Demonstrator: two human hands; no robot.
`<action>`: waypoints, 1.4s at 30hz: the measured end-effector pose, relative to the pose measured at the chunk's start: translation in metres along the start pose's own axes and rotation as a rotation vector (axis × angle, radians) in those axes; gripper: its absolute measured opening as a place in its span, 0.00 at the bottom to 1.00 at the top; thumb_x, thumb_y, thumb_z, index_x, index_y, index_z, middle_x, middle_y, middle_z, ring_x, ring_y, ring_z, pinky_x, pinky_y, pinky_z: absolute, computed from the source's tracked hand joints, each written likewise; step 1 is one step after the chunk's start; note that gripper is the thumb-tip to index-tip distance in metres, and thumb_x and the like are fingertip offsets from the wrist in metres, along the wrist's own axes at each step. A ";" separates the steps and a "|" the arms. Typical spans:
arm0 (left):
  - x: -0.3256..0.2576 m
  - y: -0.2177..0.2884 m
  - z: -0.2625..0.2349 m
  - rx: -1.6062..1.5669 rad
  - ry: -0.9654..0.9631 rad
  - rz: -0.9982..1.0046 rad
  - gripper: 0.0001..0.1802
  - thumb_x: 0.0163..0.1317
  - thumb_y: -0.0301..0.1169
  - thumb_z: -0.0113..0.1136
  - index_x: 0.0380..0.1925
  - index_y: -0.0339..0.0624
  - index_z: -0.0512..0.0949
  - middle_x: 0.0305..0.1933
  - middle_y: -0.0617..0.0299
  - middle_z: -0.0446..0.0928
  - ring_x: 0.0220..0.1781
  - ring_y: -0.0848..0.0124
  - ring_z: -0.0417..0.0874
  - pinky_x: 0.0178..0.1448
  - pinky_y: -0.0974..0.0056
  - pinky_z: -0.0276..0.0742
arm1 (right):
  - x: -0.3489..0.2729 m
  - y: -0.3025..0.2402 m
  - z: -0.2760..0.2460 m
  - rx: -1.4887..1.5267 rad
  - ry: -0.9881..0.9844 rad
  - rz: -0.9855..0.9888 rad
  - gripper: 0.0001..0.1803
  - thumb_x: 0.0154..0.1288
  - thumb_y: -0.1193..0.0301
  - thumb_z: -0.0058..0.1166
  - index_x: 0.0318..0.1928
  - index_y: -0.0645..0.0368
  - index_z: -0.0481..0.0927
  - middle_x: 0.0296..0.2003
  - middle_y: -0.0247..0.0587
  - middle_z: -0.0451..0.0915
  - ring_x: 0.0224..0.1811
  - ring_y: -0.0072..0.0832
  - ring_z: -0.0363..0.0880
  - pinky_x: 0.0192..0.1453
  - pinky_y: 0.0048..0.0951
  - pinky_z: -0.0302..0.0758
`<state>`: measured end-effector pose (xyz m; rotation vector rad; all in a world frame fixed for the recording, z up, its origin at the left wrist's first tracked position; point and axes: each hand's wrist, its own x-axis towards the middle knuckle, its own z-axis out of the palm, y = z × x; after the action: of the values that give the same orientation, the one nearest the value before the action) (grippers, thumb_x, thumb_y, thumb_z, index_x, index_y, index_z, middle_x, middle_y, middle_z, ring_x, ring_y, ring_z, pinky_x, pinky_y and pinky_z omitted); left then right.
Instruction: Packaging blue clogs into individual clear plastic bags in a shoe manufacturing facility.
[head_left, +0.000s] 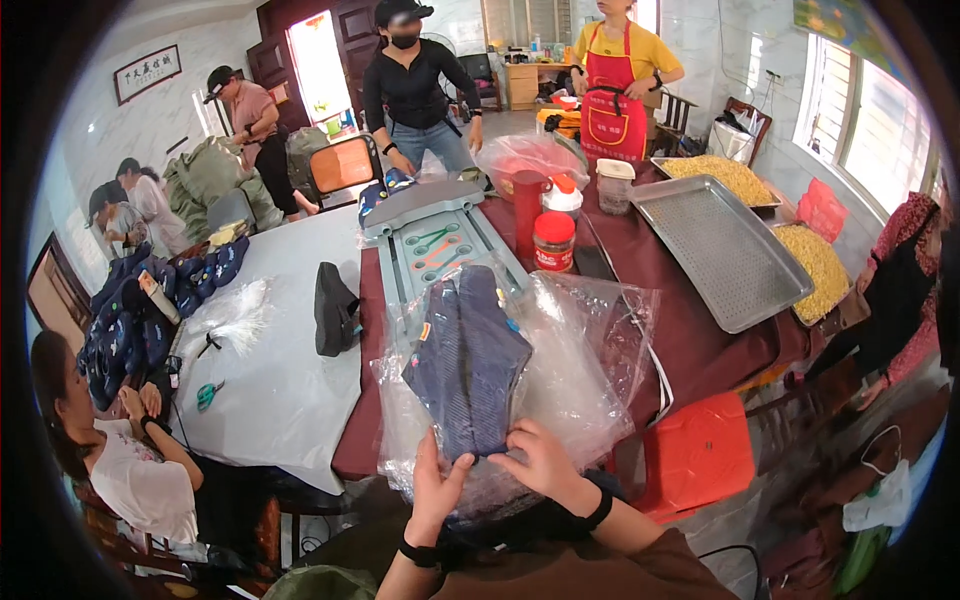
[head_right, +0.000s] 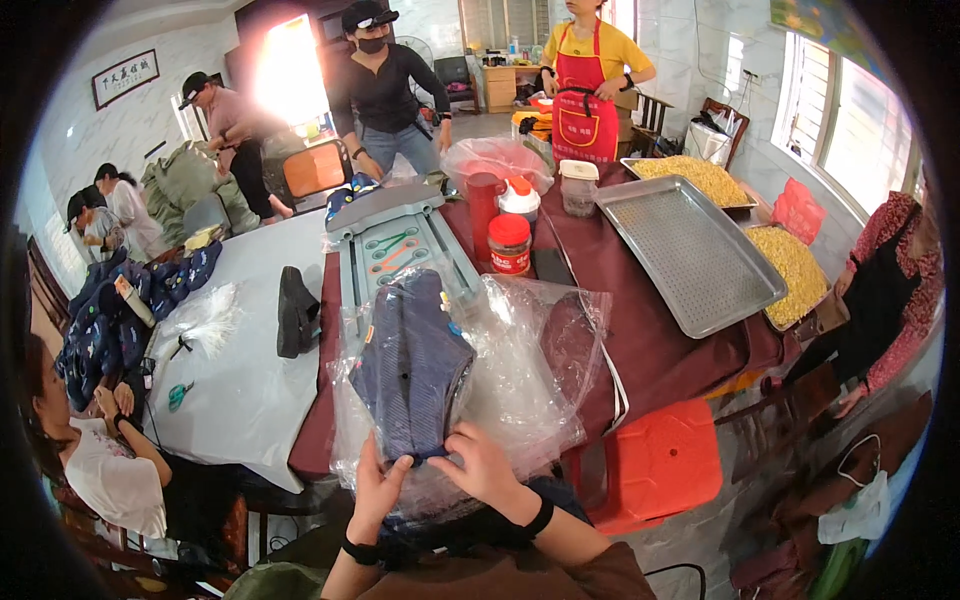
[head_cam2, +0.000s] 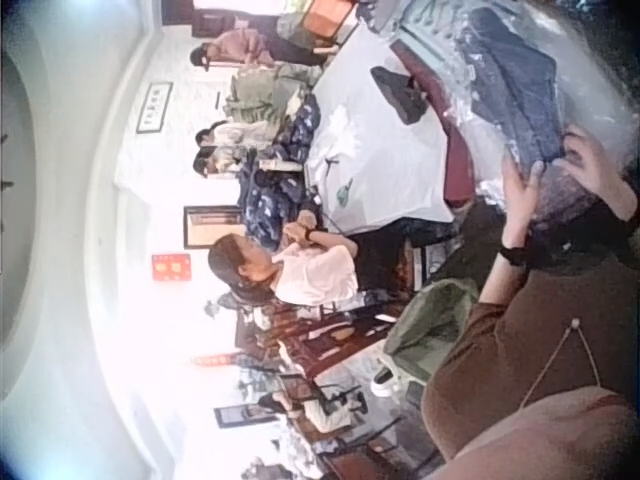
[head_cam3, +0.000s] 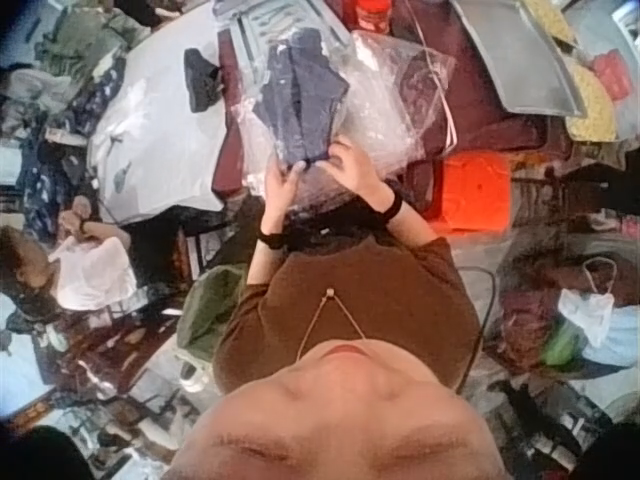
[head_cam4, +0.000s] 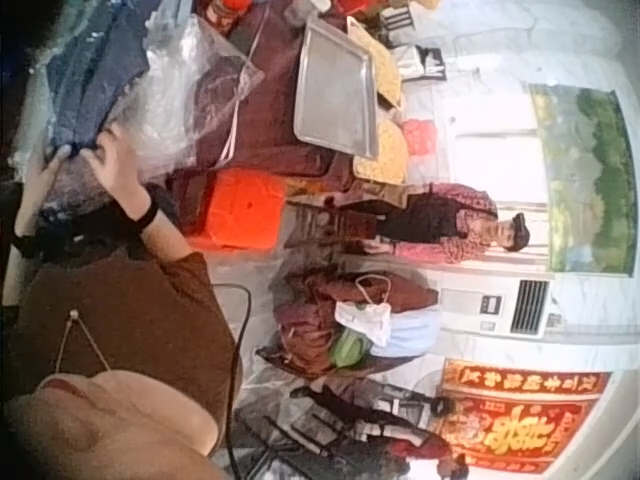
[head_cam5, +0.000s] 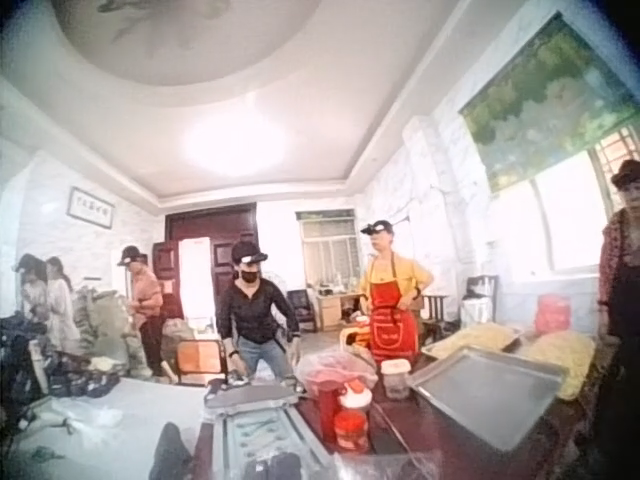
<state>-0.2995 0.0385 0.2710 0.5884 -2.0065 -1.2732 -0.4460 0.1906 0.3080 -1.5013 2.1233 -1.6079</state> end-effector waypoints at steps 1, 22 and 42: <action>0.000 0.003 -0.001 0.020 -0.005 -0.031 0.44 0.58 0.36 0.73 0.67 0.20 0.62 0.50 0.47 0.75 0.36 0.66 0.72 0.42 0.63 0.73 | 0.002 -0.001 -0.001 0.002 0.019 -0.017 0.16 0.57 0.66 0.72 0.32 0.64 0.78 0.35 0.46 0.75 0.38 0.44 0.76 0.40 0.39 0.73; 0.003 -0.006 -0.001 0.128 0.021 0.090 0.45 0.58 0.38 0.73 0.68 0.23 0.63 0.56 0.43 0.75 0.45 0.58 0.80 0.47 0.60 0.77 | 0.003 -0.001 -0.002 -0.066 0.126 0.050 0.25 0.48 0.56 0.78 0.26 0.59 0.74 0.24 0.40 0.72 0.25 0.37 0.71 0.31 0.35 0.70; 0.002 0.037 -0.009 0.364 -0.121 0.158 0.47 0.48 0.36 0.80 0.64 0.26 0.66 0.48 0.45 0.75 0.45 0.55 0.81 0.46 0.58 0.80 | 0.000 -0.004 -0.022 -0.204 0.144 0.096 0.24 0.52 0.52 0.74 0.38 0.58 0.83 0.33 0.44 0.81 0.33 0.44 0.83 0.36 0.38 0.77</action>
<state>-0.2950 0.0474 0.3080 0.5151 -2.3576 -0.8731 -0.4555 0.2060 0.3209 -1.3471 2.4625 -1.5512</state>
